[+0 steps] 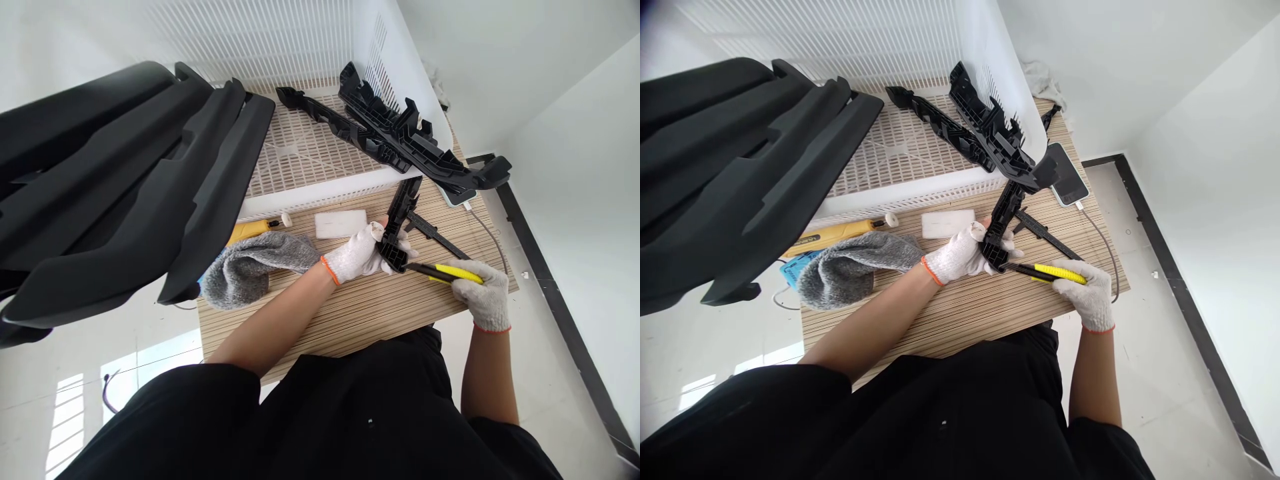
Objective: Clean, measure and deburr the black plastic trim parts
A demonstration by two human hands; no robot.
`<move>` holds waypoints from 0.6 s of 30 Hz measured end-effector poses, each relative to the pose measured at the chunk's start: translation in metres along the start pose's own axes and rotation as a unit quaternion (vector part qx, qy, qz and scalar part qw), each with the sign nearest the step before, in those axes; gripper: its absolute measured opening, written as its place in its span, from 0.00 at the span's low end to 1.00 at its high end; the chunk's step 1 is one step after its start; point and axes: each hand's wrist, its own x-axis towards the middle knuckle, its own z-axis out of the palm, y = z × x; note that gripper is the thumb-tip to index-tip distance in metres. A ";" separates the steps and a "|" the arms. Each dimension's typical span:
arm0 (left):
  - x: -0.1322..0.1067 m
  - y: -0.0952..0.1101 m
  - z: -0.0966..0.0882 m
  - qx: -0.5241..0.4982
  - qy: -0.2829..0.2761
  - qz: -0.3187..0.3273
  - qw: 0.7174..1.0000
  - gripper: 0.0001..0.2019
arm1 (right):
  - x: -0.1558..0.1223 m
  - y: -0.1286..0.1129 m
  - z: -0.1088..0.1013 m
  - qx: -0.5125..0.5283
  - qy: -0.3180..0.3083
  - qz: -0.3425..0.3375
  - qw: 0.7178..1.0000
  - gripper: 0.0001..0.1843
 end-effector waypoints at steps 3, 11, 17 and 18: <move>0.001 -0.002 -0.004 -0.008 -0.023 0.027 0.999 0.21 | 0.001 -0.001 0.002 0.014 -0.006 0.014 1.000 0.17; -0.001 -0.005 -0.011 0.080 -0.084 0.024 0.993 0.34 | 0.003 -0.002 0.008 0.077 0.031 0.008 0.997 0.18; -0.004 -0.005 -0.013 0.071 -0.103 -0.014 0.992 0.25 | 0.003 -0.003 0.006 0.080 0.029 0.013 0.996 0.18; -0.004 -0.004 -0.012 0.070 -0.106 -0.023 0.992 0.22 | 0.003 -0.003 0.006 0.078 0.027 0.015 0.997 0.18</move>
